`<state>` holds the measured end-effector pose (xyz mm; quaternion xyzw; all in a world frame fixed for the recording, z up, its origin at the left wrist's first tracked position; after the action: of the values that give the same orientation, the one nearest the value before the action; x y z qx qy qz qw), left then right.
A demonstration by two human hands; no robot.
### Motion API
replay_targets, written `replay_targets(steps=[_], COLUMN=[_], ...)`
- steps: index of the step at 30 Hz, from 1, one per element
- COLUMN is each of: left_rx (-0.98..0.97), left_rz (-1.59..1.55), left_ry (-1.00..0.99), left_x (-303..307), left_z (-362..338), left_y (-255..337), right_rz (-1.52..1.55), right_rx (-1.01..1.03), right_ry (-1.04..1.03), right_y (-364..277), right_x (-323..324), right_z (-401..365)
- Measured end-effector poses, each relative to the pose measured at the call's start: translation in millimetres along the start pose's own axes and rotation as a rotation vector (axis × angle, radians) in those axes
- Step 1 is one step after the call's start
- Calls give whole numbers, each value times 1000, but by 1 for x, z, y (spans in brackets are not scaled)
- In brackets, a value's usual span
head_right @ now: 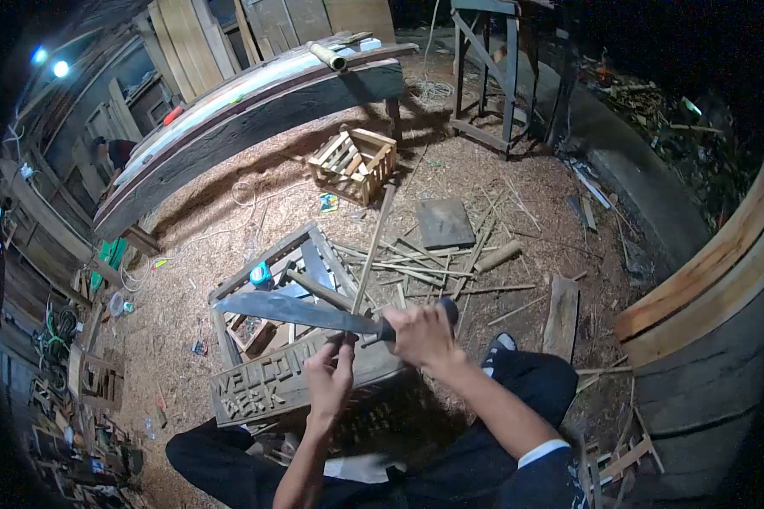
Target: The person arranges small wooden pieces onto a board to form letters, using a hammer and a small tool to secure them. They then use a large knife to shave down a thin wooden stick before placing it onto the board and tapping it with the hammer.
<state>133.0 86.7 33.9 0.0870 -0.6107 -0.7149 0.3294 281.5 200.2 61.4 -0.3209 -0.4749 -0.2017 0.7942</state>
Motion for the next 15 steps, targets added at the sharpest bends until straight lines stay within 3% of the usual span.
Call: replay_targets(steps=[2, 4, 5, 6, 9, 15], left_rx=[84, 130, 59, -3, 74, -58], left_rz=[-71, -24, 46, -18, 45, 69], left_ry=[-35, -40, -40, 10, -58, 10], left_x=[3, 15, 22, 22, 13, 5], left_z=[-3, -23, -34, -38, -15, -5], left_y=[-3, -3, -14, -27, 9, 15], right_rz=[33, 101, 109, 188, 59, 35], right_rx=[4, -208, -348, -210, 28, 8], right_ry=[36, -13, -31, 158, -2, 57], right_y=[10, 40, 49, 55, 4, 10], right_x=[-11, -3, 15, 15, -14, -12], right_z=[5, 24, 30, 26, -3, 9])
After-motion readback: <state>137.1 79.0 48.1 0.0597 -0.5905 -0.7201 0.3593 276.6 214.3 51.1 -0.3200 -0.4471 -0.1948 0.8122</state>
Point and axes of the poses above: each hand's wrist, its own z-axis towards the middle knuckle, its own x-axis out of the back of the hand, y = z × x, the point moved 4 cm from there along z, towards the middle knuckle, and after that the axes turned 2 degrees about -z, right-handed, at the moved point
